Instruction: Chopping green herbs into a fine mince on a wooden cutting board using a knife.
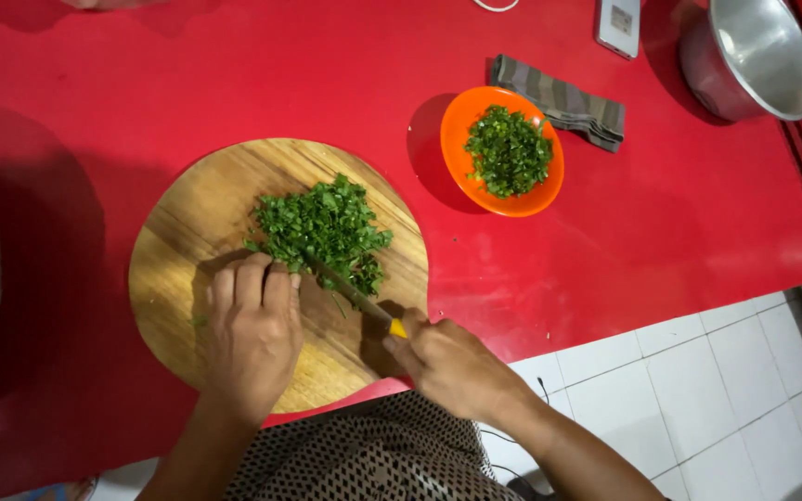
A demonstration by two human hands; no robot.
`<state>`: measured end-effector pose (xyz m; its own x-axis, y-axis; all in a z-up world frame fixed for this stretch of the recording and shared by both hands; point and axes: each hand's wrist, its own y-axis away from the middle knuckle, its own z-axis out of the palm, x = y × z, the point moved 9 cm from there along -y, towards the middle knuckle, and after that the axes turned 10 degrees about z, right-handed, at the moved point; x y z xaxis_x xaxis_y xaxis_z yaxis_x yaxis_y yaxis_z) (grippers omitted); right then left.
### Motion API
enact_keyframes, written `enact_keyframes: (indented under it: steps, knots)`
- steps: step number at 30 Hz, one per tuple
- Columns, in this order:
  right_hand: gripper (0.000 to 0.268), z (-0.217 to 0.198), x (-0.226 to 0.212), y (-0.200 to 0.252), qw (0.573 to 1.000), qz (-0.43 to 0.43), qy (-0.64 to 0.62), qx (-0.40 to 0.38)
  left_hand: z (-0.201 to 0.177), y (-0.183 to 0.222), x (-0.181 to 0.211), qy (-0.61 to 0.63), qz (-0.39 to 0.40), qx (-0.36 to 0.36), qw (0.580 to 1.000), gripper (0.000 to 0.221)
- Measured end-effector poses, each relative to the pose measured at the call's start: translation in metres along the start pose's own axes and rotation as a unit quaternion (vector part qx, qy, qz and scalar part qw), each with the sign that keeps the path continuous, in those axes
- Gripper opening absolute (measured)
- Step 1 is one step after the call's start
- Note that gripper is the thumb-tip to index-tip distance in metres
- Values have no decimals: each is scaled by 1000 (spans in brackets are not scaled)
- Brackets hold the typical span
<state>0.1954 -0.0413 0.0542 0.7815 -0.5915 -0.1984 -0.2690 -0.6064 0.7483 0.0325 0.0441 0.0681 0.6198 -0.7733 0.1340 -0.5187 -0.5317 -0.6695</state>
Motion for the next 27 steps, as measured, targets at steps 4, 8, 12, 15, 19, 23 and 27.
enact_keyframes:
  steps: [4,8,12,15,19,23,27]
  knots:
    - [29,-8,6,-6,999,-20,-17,24,0,0,7,9,10,-9,1000,28]
    - [31,-8,10,-7,999,-21,-40,26,-4,-5,15,-9,-40,-30,999,70]
    - [29,-6,9,-4,998,-39,-49,33,7,1,17,-53,-77,-57,994,85]
    - [29,-4,10,-3,997,-50,-25,50,11,5,12,-36,-74,-38,996,58]
    - [29,-1,10,-3,996,-47,-24,65,7,4,10,-20,-55,-12,998,40]
    - [30,2,7,-4,996,-52,-23,63,8,4,4,19,-56,14,998,22]
    - [30,5,4,-8,992,-83,-23,90,16,12,-7,40,-70,19,997,8]
